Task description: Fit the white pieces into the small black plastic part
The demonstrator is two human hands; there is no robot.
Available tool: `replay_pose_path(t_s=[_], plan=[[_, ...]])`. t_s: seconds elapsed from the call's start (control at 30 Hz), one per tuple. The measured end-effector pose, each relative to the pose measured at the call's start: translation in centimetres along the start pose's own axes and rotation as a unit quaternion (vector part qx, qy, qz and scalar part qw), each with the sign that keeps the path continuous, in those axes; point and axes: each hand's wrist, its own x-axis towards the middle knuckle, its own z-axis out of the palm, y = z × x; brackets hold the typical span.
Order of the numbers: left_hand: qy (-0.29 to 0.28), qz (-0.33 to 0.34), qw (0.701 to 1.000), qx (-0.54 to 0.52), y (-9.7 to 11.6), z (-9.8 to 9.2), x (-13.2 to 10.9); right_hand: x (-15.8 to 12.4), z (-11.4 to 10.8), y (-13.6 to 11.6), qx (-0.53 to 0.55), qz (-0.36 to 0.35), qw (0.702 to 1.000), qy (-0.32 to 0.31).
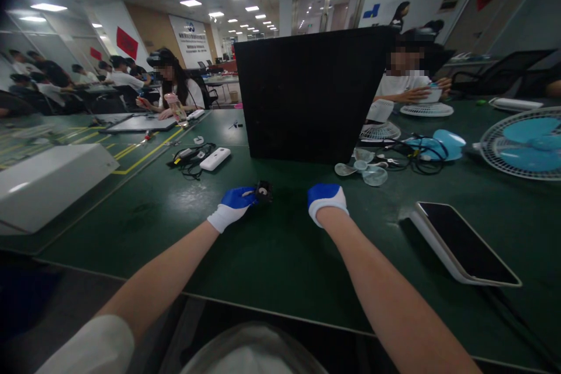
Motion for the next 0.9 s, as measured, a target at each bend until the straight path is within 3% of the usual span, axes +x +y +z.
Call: replay_pose_path(t_s=[0.13,0.3,0.47,0.57,0.7,0.77,0.83,0.9], plan=[[-0.007,-0.007,1.000,-0.020,-0.1,0.3,-0.1,0.4,0.3,0.8,0.006,-0.023,0.999,0.021],[-0.015,-0.005,1.000,-0.015,0.1,0.4,-0.3,0.5,0.4,1.7,0.037,-0.016,0.990,0.133],[-0.014,-0.001,1.000,0.006,0.5,0.3,-0.5,-0.2,0.3,2.0,0.188,-0.007,0.958,0.215],[-0.018,0.008,1.000,0.007,0.7,0.3,-0.6,-1.0,0.7,1.2,0.387,-0.052,0.899,0.200],[-0.026,0.032,0.998,0.037,1.1,0.3,-0.8,-2.3,0.9,-0.9,0.619,-0.084,0.764,0.160],[-0.028,0.034,0.998,0.042,1.3,0.3,-0.9,-2.9,0.7,-1.9,0.677,-0.089,0.715,0.149],[-0.029,0.032,0.998,0.035,1.4,0.4,-1.0,-3.4,0.6,-2.4,0.704,-0.092,0.691,0.137],[-0.029,0.031,0.999,0.030,1.7,0.4,-1.1,-3.5,0.7,-2.5,0.703,-0.095,0.692,0.133]])
